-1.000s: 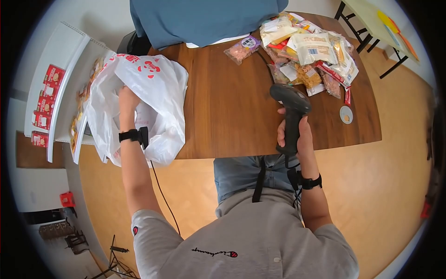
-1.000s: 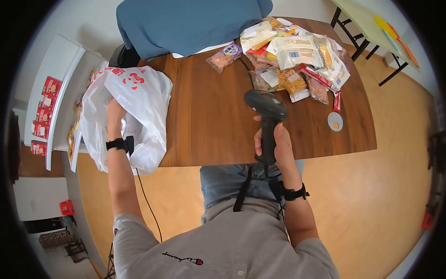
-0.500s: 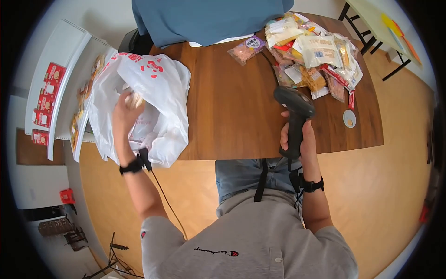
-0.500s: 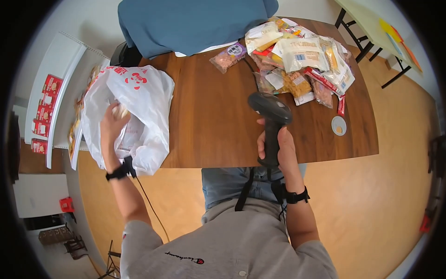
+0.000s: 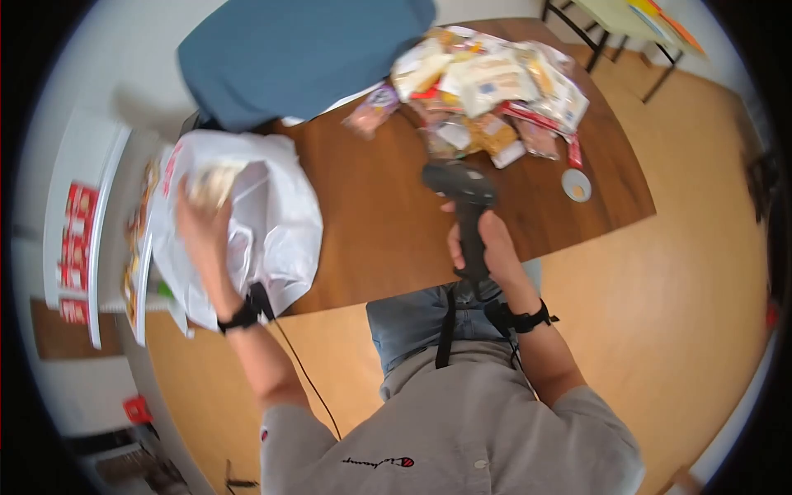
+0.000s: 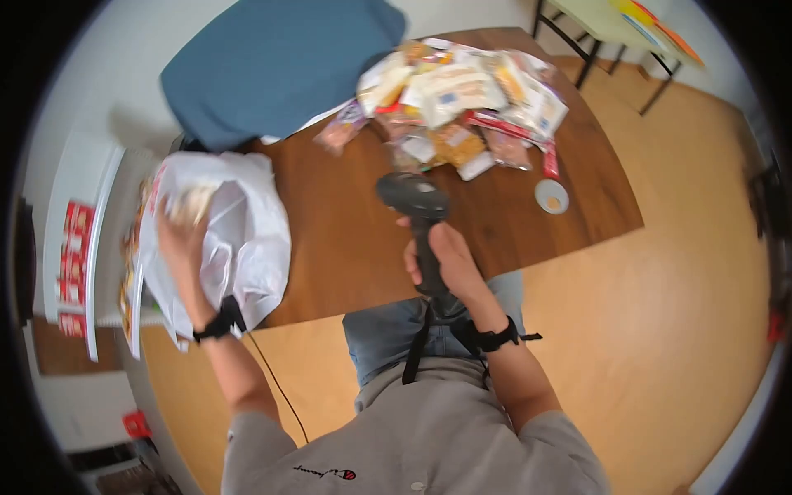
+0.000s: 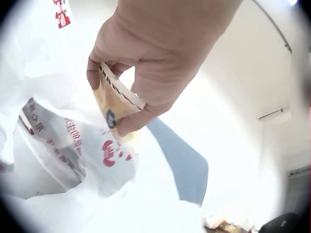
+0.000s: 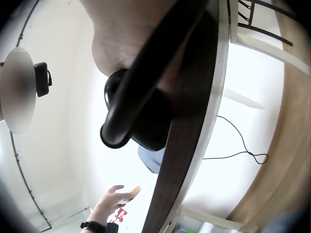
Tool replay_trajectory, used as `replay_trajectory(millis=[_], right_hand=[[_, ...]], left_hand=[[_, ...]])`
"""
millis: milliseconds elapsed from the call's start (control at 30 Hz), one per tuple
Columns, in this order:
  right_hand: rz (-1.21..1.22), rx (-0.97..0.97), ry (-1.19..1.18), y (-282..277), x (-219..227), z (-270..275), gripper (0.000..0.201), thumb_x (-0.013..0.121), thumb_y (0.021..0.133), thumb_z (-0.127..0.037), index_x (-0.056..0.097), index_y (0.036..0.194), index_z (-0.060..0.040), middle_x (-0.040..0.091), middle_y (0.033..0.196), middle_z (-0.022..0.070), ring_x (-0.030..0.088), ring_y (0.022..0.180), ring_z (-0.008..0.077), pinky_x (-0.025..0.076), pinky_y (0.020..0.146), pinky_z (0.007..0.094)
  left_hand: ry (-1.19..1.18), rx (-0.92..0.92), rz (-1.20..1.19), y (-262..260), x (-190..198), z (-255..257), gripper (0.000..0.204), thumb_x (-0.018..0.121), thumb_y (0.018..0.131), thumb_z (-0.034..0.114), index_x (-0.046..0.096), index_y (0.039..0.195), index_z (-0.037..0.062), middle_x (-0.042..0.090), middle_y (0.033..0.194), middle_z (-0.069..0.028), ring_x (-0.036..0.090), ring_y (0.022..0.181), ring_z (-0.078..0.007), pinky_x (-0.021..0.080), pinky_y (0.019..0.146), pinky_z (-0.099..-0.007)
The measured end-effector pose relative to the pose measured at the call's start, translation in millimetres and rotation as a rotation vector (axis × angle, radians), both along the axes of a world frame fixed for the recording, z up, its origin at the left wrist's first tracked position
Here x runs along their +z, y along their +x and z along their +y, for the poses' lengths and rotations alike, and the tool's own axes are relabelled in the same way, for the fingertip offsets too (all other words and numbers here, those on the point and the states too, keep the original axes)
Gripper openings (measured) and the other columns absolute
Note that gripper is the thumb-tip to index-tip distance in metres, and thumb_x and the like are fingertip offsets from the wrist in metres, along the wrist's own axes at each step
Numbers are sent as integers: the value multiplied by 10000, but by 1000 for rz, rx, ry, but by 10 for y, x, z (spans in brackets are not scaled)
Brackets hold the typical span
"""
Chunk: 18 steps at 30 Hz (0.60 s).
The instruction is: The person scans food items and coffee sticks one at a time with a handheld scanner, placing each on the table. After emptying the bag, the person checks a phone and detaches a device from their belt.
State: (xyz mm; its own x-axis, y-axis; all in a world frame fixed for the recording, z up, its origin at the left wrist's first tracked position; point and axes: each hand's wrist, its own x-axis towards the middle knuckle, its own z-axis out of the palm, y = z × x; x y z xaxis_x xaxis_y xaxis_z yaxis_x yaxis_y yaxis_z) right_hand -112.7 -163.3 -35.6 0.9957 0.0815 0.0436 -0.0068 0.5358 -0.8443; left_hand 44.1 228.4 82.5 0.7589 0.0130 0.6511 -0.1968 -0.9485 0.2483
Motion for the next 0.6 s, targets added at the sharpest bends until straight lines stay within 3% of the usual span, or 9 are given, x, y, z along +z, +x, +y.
replay_trajectory(millis=[33, 100, 167, 200, 233, 267, 300, 400, 600], right_hand=[[10, 34, 17, 0, 9, -7, 622, 334, 1025, -545, 485, 1331, -25, 583, 720, 65, 539, 568, 104, 432, 536, 246], [2, 25, 26, 16, 34, -24, 598, 342, 1031, -527, 482, 1337, -33, 580, 719, 62, 539, 575, 101, 433, 542, 246], [-16, 58, 28, 16, 31, -23, 574, 349, 1036, -508, 479, 1343, -41, 578, 718, 59, 539, 583, 97, 433, 549, 246], [-17, 70, 24, 18, 35, -23, 564, 342, 1040, -502, 478, 1341, -45, 575, 718, 56, 536, 584, 94, 433, 553, 246], [-20, 94, 15, 31, 45, -29, 555, 334, 1044, -496, 477, 1339, -49, 571, 718, 54, 534, 585, 92, 432, 558, 245], [-23, 109, 10, 41, 47, -35, 555, 334, 1044, -496, 477, 1339, -49, 571, 718, 54, 534, 585, 92, 432, 558, 245], [-40, 123, 12, 37, 34, -39, 557, 343, 1040, -501, 477, 1334, -48, 570, 721, 52, 536, 588, 91, 432, 556, 244], [-76, 153, 13, 1, 15, -30, 571, 371, 1025, -523, 482, 1319, -46, 567, 727, 47, 537, 589, 90, 432, 552, 240], [-88, 127, 39, -38, 2, -18, 619, 433, 980, -584, 498, 1292, -54, 567, 733, 41, 536, 579, 86, 433, 542, 232]], left_hand=[[-51, 57, 25, -240, 169, -193, 747, 806, 702, 104, 469, 1358, -14, 578, 1240, -234, 558, 1153, -387, 445, 994, -424], [-25, 57, -144, -515, 233, -351, 749, 815, 679, 39, 474, 1342, -31, 554, 1290, -201, 549, 1191, -332, 443, 1016, -402], [-368, -201, -199, -663, 234, -616, 760, 815, 667, -1, 471, 1343, -50, 532, 1322, -175, 534, 1213, -296, 423, 1056, -391], [-231, -92, -168, -872, 346, -949, 779, 809, 665, -17, 460, 1360, -52, 522, 1334, -158, 523, 1229, -280, 403, 1085, -396], [-268, -296, -180, -847, 220, -980, 800, 806, 675, 22, 446, 1387, -35, 515, 1345, -161, 512, 1246, -289, 404, 1081, -411], [-204, -352, -123, -878, 209, -1189, 802, 791, 668, 55, 448, 1390, -17, 516, 1346, -170, 497, 1258, -310, 390, 1081, -436], [-68, -350, -65, -783, 94, -1318, 826, 800, 666, 79, 439, 1403, -7, 508, 1378, -171, 492, 1275, -302, 375, 1085, -403], [31, -420, 167, -612, -29, -1815, 767, 730, 627, -58, 465, 1343, 13, 540, 1267, -200, 498, 1192, -390, 410, 1037, -429], [94, -638, 240, -593, -127, -2151, 751, 711, 586, -144, 483, 1284, 14, 545, 1228, -197, 500, 1171, -402, 438, 986, -435]])
